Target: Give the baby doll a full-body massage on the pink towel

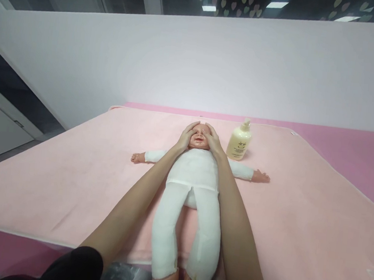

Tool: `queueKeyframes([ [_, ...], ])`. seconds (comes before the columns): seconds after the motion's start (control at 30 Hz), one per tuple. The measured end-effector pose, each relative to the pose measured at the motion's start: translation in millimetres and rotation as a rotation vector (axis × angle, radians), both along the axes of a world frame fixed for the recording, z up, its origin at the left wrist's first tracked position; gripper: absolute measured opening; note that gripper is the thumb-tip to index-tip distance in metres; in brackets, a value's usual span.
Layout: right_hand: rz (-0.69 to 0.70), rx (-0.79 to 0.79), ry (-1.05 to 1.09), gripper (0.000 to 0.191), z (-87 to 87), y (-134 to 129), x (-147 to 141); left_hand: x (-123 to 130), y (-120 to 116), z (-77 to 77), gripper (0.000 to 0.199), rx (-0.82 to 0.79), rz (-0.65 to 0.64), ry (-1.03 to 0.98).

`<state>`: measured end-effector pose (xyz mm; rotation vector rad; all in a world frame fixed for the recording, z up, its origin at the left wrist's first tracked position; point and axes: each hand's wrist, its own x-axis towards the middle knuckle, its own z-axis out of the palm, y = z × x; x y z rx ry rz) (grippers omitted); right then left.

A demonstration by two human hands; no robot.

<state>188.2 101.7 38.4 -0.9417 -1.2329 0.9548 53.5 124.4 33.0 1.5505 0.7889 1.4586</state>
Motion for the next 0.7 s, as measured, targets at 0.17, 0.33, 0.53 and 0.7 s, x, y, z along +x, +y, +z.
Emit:
queueKeyframes([
  [0.17,0.264,-0.188,0.045,0.106,0.5,-29,21,-12,-17,-5.1,0.062,-0.077,-0.099,0.075],
  [0.33,0.221,-0.164,-0.063,0.120,1.0,-37,31,-20,-35,2.0,0.100,-0.063,-0.129,0.179],
  [0.53,0.175,-0.139,0.010,0.110,4.3,-37,28,-20,-35,7.5,0.094,-0.070,-0.061,0.162],
  [0.7,0.242,-0.180,0.122,0.105,6.4,-43,30,-23,-30,4.1,0.091,-0.116,-0.093,0.115],
])
